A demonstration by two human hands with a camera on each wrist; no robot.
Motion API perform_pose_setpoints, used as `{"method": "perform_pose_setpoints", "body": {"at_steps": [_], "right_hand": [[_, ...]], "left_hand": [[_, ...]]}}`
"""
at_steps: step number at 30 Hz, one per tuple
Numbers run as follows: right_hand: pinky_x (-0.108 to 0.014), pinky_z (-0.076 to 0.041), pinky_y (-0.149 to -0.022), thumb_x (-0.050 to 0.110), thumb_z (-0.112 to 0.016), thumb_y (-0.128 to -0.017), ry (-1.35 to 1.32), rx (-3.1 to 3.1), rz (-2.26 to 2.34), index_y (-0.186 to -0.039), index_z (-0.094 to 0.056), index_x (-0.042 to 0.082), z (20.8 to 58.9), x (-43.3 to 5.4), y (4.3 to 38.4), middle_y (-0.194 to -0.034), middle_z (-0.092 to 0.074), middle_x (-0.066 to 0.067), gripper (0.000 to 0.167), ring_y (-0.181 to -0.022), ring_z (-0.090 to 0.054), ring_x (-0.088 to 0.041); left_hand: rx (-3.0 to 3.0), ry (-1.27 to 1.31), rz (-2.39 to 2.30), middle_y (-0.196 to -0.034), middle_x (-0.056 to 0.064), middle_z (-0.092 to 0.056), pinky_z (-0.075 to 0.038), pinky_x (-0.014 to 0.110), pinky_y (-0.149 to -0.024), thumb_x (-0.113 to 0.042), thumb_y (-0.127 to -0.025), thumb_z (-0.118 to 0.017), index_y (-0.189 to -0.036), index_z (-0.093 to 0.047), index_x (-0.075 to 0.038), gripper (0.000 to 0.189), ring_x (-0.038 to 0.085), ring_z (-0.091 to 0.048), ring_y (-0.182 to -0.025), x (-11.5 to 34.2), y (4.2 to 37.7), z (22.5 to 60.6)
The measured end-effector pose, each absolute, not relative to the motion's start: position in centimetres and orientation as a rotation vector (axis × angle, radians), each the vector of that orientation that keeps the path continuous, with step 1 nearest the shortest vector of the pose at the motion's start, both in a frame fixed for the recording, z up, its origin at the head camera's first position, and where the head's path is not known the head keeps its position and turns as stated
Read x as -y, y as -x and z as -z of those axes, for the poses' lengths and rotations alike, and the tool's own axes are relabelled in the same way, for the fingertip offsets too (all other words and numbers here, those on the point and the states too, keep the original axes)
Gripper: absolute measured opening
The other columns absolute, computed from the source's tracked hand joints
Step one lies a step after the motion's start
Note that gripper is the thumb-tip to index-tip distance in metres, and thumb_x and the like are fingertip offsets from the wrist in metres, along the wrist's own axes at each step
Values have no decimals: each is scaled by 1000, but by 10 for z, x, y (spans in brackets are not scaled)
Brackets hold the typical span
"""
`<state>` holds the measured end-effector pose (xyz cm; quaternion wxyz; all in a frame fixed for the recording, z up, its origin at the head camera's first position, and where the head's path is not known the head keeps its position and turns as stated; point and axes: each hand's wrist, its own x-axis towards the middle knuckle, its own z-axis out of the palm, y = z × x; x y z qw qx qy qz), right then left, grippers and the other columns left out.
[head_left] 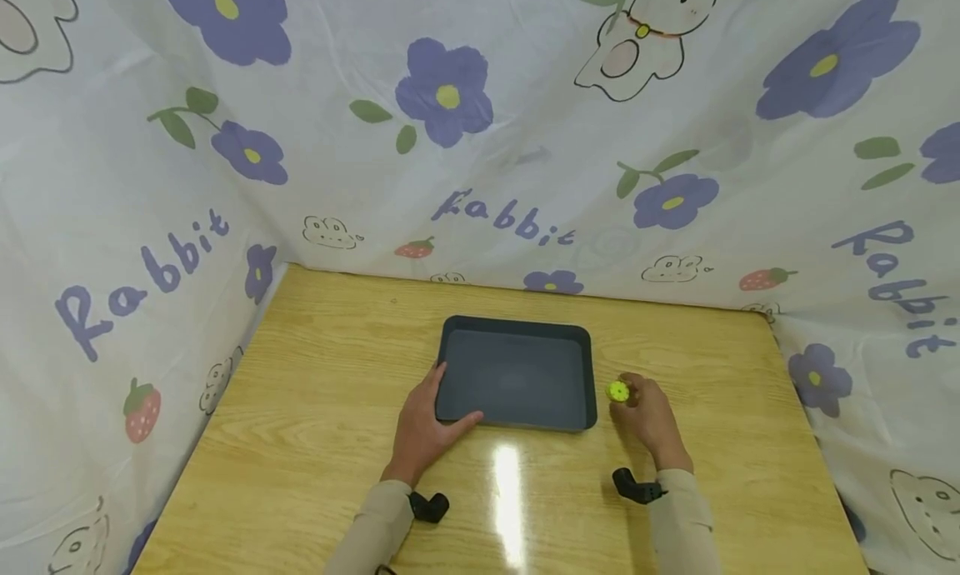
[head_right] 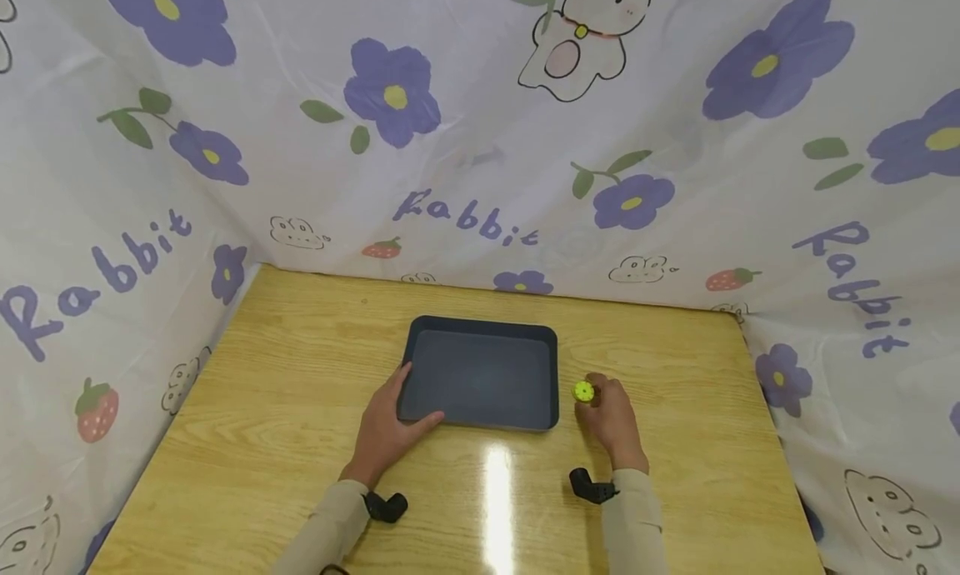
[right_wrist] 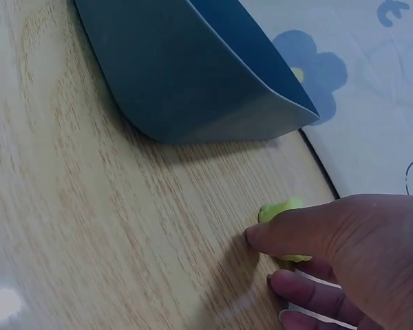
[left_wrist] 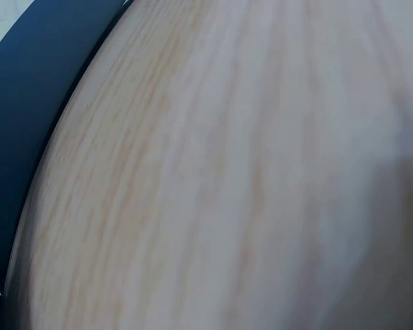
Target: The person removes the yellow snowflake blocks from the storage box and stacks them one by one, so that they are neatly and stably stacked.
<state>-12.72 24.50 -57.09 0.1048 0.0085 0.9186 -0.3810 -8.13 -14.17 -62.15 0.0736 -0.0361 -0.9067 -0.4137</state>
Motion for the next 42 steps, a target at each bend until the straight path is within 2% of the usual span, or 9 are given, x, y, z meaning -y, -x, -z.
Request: {"method": "perform_pose_setpoints", "body": {"at_steps": [10, 20, 27, 36, 38, 42], "right_hand": [[-58, -57, -92, 2, -69, -96, -34, -2707, 1133, -140, -57, -9, 573, -245, 127, -125, -56, -33, 47, -110, -64, -48], [-53, -58, -85, 10, -74, -95, -9, -2729, 1141, -142, -56, -7, 574, -244, 128, -123, -56, -32, 53, -104, -64, -42], [-57, -58, -91, 7, -72, -96, 21, -2770, 1078, -135, -64, -5, 574, -244, 130, -122, -58, -30, 42, -106, -65, -44], [-54, -57, -87, 7, -71, -95, 27, -2765, 1066, -132, -65, -5, 573, -244, 134, -121, -60, -28, 39, -104, -65, -40], [-53, -58, -85, 7, -71, -95, 37, -2756, 1075, -133, -64, -6, 574, -244, 135, -121, -61, -29, 41, -103, -66, -39], [-56, -56, -91, 9, -73, -94, 10, -2718, 1091, -144, -52, -9, 574, -244, 135, -127, -59, -33, 57, -107, -65, -42]], "left_hand": [[2751, 104, 1242, -164, 12, -37, -39, 62, -115, -67, -84, -76, -164, -31, -18, 104, 38, -42, -146, 142, 82, 620], [2752, 85, 1251, -165, 9, -36, -38, 62, -116, -68, -83, -76, -165, -30, -21, 105, 37, -40, -147, 142, 82, 620], [2746, 93, 1235, -165, 10, -37, -39, 63, -115, -69, -83, -76, -165, -31, -20, 105, 38, -41, -146, 141, 81, 621], [2744, 107, 1215, -164, 11, -37, -40, 63, -114, -68, -84, -75, -165, -31, -21, 104, 38, -42, -145, 141, 81, 620], [2745, 105, 1216, -165, 11, -37, -40, 63, -114, -68, -84, -75, -165, -31, -20, 104, 38, -42, -146, 141, 81, 620], [2751, 98, 1221, -165, 11, -36, -39, 63, -115, -69, -83, -75, -165, -31, -20, 105, 38, -42, -146, 141, 81, 621]]}}
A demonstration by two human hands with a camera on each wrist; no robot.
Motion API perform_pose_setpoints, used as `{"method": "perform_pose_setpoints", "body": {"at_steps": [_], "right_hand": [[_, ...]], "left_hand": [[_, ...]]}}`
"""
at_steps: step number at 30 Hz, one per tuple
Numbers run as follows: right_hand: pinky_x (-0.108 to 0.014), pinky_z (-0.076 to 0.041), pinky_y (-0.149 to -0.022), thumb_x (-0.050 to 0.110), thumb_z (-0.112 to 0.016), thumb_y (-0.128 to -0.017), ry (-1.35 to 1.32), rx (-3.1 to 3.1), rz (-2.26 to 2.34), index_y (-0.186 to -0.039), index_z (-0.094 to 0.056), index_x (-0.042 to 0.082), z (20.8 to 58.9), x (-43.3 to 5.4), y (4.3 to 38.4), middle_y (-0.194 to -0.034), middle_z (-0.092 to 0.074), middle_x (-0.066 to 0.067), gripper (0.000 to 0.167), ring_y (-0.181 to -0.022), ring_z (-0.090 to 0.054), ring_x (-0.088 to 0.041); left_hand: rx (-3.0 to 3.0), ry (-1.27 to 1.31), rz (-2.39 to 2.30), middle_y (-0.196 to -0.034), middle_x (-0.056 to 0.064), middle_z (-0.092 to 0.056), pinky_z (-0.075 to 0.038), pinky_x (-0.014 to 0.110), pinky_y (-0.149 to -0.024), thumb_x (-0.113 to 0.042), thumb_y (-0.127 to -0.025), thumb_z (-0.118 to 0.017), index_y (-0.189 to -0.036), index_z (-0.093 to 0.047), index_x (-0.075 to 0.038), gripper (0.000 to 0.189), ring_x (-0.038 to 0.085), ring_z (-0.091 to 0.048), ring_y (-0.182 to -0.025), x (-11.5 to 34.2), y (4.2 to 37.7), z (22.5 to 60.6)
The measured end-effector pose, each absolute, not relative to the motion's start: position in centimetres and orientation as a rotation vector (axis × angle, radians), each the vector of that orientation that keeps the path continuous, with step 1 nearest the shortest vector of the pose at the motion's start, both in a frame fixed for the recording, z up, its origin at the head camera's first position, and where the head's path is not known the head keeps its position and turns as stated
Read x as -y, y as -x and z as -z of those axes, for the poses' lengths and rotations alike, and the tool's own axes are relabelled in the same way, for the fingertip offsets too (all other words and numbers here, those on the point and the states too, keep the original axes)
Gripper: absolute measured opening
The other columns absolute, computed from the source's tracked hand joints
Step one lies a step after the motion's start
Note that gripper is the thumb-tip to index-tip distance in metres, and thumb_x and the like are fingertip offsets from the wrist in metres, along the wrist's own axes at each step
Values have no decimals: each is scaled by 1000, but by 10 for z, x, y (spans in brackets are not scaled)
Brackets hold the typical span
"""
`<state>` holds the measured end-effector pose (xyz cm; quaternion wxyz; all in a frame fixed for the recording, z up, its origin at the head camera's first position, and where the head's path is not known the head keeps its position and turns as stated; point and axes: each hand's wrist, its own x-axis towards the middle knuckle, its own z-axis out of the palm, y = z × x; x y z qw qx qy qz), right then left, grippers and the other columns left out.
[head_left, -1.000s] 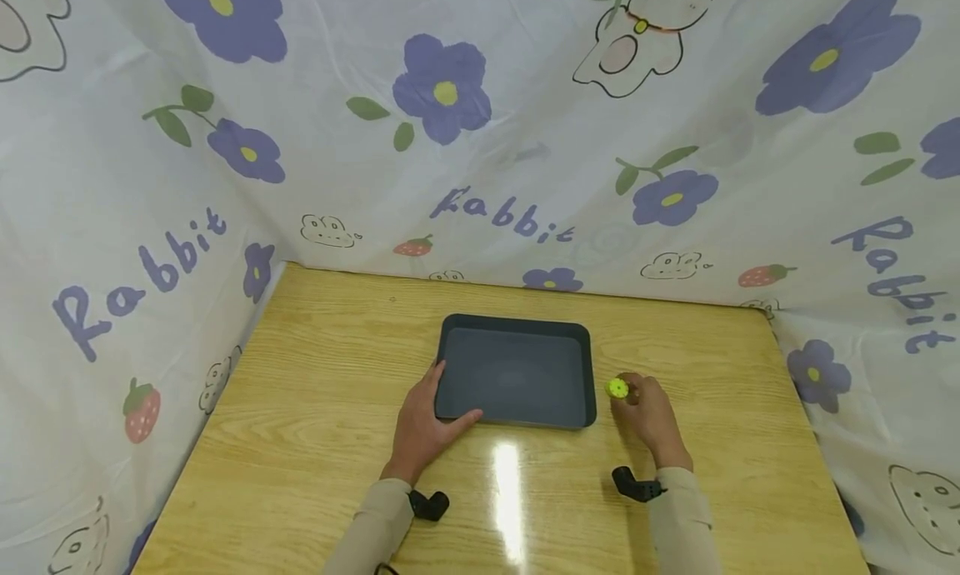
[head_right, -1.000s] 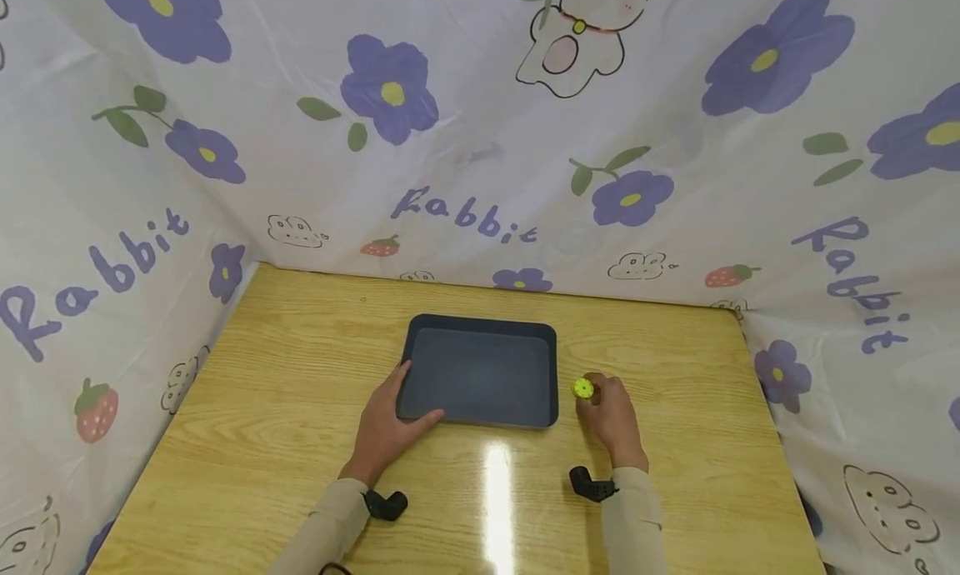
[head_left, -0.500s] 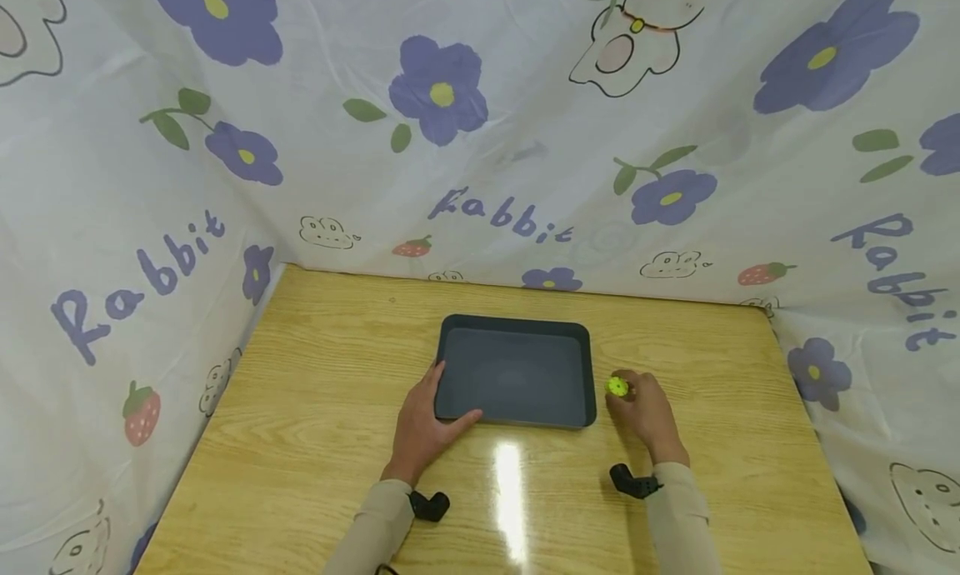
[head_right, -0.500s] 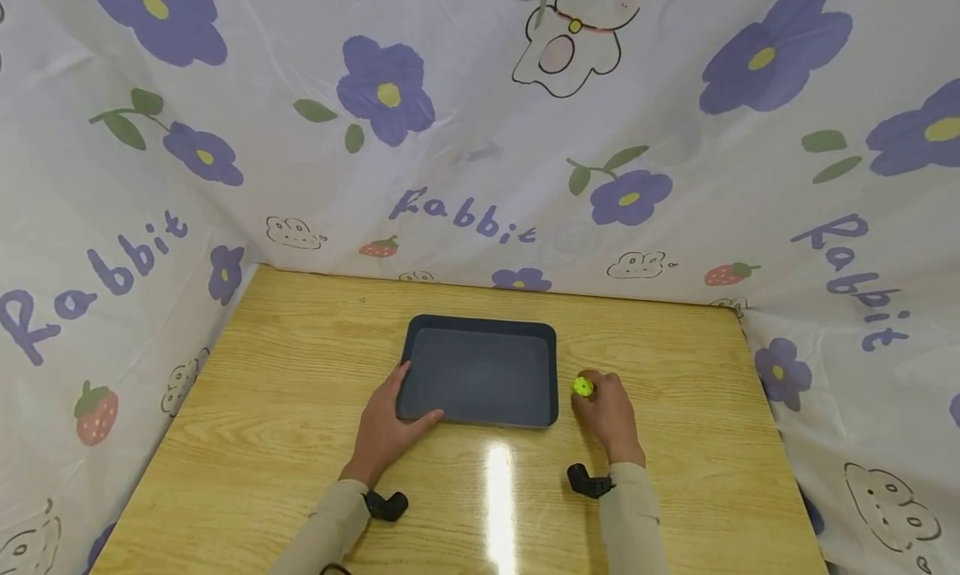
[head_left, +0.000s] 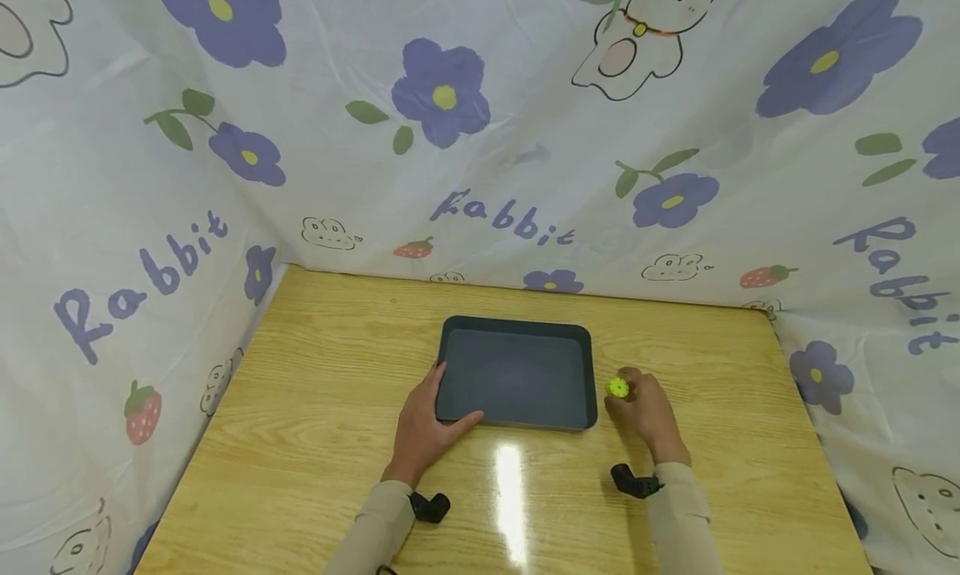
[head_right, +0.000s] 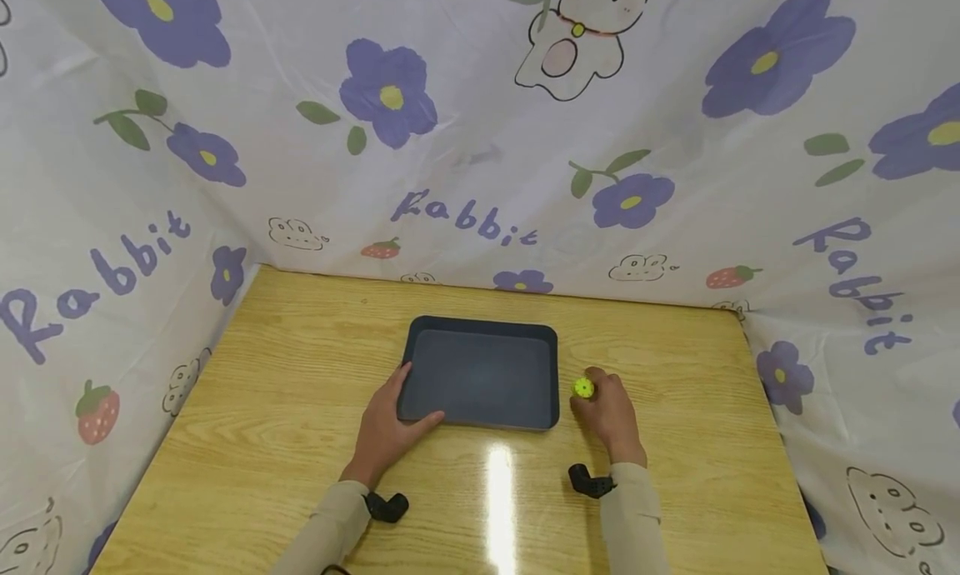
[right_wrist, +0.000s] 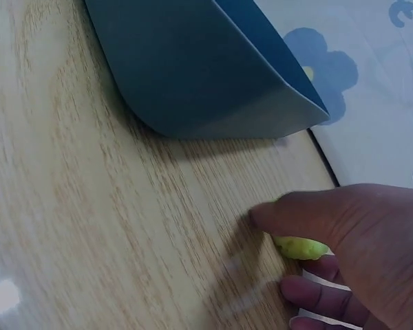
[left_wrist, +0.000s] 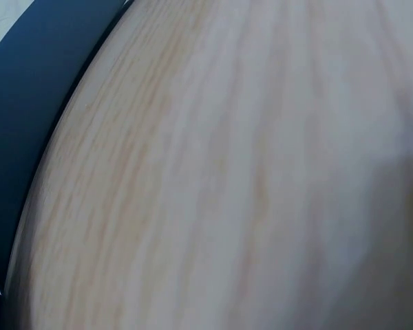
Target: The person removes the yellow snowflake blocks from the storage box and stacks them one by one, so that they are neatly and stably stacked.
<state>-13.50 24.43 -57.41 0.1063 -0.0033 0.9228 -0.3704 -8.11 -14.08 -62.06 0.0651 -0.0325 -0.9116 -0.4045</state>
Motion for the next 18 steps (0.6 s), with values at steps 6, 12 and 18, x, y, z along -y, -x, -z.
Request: {"method": "perform_pose_setpoints", "body": {"at_steps": [6, 12, 18], "right_hand": [[-65, -46, -106, 15, -70, -97, -85, -2689, 1069, -155, -29, -13, 568, -244, 123, -139, -48, -40, 76, -124, -54, -51], [-49, -60, -77, 19, -65, -103, -141, -2802, 1125, -144, -48, -10, 555, -226, 108, -120, -61, -29, 54, -102, -65, -40], [-32, -50, -61, 14, -66, -102, 19, -2992, 1240, -111, -72, -2, 548, -186, 98, -94, -66, -12, 19, -76, -60, -22]], "left_hand": [[2752, 109, 1236, -165, 11, -36, -39, 63, -115, -69, -83, -76, -164, -31, -19, 105, 38, -42, -146, 140, 82, 621], [2763, 122, 1226, -165, 11, -36, -40, 61, -115, -68, -83, -76, -164, -32, -17, 106, 37, -42, -146, 143, 84, 619], [2757, 141, 1229, -166, 14, -34, -40, 65, -114, -67, -83, -77, -164, -33, -17, 105, 40, -41, -146, 151, 92, 615]]}}
